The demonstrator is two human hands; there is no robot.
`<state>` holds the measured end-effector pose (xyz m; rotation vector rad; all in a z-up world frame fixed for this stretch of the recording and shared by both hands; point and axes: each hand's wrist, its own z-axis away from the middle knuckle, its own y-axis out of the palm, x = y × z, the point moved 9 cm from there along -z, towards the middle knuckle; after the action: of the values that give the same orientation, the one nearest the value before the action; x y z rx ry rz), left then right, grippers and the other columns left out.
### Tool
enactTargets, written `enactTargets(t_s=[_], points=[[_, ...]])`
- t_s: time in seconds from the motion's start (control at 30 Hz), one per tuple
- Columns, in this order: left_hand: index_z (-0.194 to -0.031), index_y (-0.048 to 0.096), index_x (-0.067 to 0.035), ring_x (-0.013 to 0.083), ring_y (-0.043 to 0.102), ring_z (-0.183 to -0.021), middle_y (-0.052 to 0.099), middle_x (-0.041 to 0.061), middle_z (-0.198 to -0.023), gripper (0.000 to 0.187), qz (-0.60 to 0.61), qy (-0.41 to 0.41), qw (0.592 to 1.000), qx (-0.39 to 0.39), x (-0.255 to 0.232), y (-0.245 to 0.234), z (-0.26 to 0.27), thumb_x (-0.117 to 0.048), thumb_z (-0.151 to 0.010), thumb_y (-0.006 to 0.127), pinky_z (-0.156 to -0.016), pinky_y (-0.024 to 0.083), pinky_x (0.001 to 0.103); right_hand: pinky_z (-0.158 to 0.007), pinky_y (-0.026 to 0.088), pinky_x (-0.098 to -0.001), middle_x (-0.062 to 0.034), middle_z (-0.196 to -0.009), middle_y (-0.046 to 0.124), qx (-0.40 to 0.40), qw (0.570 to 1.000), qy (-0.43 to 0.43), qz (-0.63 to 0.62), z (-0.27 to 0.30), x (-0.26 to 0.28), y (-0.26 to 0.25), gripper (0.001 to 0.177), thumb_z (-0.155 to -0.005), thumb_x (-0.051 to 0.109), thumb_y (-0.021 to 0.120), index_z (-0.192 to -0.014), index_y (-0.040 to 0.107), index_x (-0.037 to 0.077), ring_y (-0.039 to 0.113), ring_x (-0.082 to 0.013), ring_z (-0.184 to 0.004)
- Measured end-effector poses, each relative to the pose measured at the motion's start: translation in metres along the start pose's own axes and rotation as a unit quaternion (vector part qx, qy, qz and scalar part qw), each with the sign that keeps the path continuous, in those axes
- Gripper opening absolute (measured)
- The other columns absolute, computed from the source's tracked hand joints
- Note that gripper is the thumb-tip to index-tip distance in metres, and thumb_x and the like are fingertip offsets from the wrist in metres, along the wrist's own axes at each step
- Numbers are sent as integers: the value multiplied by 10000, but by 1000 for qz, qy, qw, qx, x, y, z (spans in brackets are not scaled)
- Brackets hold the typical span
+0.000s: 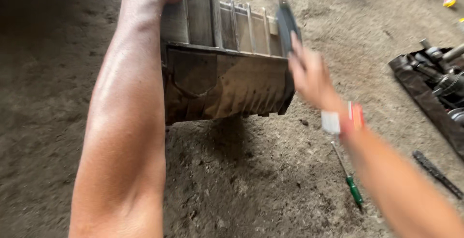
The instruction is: The person cleans an engine housing by hand using a wire brush to scrub the metal surface.
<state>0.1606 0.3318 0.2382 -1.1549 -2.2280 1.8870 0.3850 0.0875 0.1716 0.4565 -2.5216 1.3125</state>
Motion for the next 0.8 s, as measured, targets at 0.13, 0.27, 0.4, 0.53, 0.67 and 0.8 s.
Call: enactTargets(t_s=[0.13,0.27,0.4,0.53,0.67,0.8], points=[[-1186,738,-237,216,707,-679,740,101,-875,350,14,1,1000,-25,-3,-5,2,-507,-1027,584,-604,594,403,-651,511,-367,-160,-891,691,13,998,55,-12,80,15,-6,532,-988,126,548,-1515,506,60,650,-213,-706],[-1178,742,-257,221,709,-657,741,87,-879,332,26,-5,999,-27,1,-4,11,-512,-1013,607,-599,594,389,-772,517,-362,-197,-961,660,3,998,-23,56,-51,-11,10,456,-1078,144,609,-1511,526,27,654,-221,-780],[-1156,724,-152,227,715,-654,744,117,-848,484,-9,1,999,-40,2,-10,0,-596,-975,661,-584,598,380,-759,500,-382,-186,-927,632,-4,1000,8,-18,6,-4,7,450,-1081,101,541,-1524,517,24,610,-260,-817],[-1121,758,-131,241,709,-702,751,122,-869,554,-35,23,996,-73,0,-14,-7,-656,-961,684,-639,575,407,-795,527,-374,-180,-1147,683,-12,999,-14,-48,72,19,-4,525,-1011,66,529,-1532,485,24,672,-222,-920],[-1138,739,-154,249,714,-718,736,115,-872,522,4,-52,999,-5,11,-2,6,-637,-967,640,-679,588,399,-746,503,-396,-135,-925,656,57,995,81,17,-52,-33,15,468,-1091,154,563,-1543,481,65,631,-254,-809],[-1074,748,-88,242,721,-684,736,119,-806,584,-36,58,993,-92,-3,-21,-2,-647,-908,742,-622,583,396,-782,505,-419,-176,-952,631,-2,1000,-7,4,0,-7,7,508,-1079,110,555,-1574,454,51,626,-290,-860]])
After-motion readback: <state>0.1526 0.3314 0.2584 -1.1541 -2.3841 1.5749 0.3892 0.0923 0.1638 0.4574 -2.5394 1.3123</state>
